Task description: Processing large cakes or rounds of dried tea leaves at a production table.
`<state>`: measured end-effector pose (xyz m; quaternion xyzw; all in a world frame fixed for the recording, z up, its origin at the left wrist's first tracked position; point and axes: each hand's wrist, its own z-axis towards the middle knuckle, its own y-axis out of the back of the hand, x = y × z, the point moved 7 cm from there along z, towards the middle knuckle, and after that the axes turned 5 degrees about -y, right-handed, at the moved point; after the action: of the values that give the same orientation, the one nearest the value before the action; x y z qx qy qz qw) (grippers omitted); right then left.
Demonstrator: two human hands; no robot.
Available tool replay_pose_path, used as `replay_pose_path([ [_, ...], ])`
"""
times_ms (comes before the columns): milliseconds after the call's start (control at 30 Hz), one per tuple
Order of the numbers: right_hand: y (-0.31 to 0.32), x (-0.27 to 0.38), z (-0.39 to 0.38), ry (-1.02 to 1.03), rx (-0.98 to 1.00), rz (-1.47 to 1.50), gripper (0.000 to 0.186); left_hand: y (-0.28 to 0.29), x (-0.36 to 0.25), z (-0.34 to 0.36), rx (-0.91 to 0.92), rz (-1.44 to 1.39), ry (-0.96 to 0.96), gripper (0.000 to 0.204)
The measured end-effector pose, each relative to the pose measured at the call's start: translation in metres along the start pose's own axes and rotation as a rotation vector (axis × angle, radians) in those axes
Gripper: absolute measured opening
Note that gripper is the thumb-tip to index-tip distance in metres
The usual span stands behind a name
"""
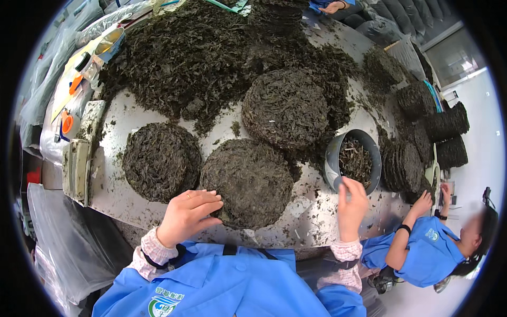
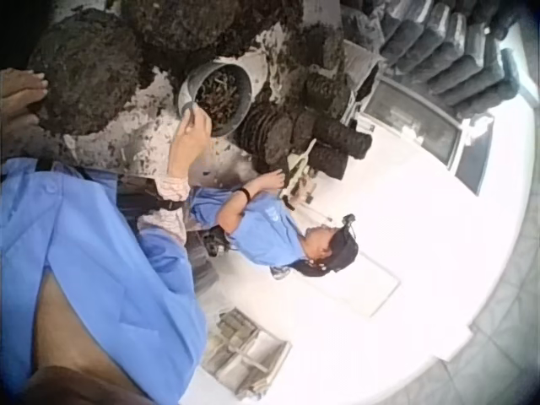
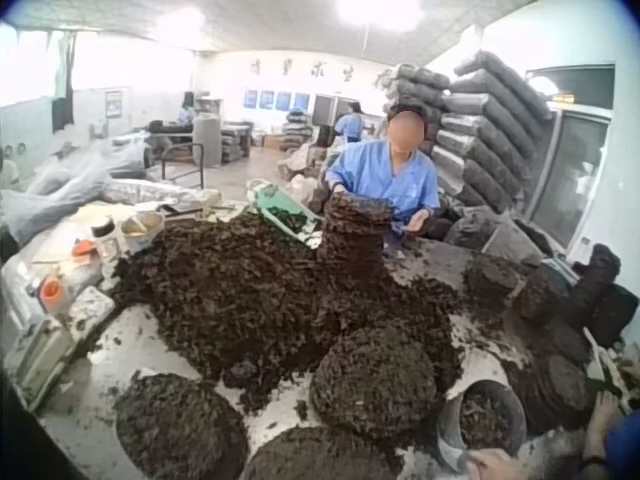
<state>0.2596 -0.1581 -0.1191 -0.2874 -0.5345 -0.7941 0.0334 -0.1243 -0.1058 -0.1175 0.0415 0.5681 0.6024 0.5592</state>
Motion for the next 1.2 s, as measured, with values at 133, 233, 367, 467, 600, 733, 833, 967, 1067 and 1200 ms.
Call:
replay_pose_path([
  [133,-0.028,0.043,-0.008,0.037,0.088,0.101,0.015,0.021,-0.011,0.006,-0.054,0.041,-0.102,0.034],
  [233,-0.041,0.051,-0.013,-0.006,0.113,0.188,0.013,0.056,-0.01,-0.021,-0.488,0.007,0.052,0.023],
  [367,-0.058,0.055,-0.028,-0.028,0.225,0.315,0.011,0.043,0.015,-0.047,-0.83,-0.574,0.72,0.012],
  [467,-0.065,0.063,-0.035,-0.033,0.266,0.397,0.011,-0.015,0.027,-0.046,-0.59,-1.148,1.003,0.013],
  [600,-0.056,0.068,-0.035,-0.057,0.231,0.463,0.011,-0.042,0.034,-0.06,-0.514,-1.223,1.038,0.015],
  [733,-0.039,0.097,-0.022,0.056,0.182,0.482,0.01,-0.042,0.035,-0.063,-0.571,-1.272,1.033,0.012],
  [833,-0.054,0.131,-0.011,0.175,0.33,0.434,0.009,-0.045,0.039,-0.064,-0.526,-1.219,1.017,0.021],
  [967,-0.064,0.155,-0.007,0.325,0.274,0.325,0.008,-0.04,0.033,-0.062,-0.516,-1.18,1.019,0.027],
  [1067,-0.068,0.147,-0.004,0.22,0.336,0.347,0.009,-0.041,0.031,-0.061,-0.511,-1.153,1.016,0.029],
  [1200,-0.079,0.168,-0.005,0.269,0.425,0.334,0.01,-0.041,0.034,-0.063,-0.491,-1.167,1.011,0.03],
])
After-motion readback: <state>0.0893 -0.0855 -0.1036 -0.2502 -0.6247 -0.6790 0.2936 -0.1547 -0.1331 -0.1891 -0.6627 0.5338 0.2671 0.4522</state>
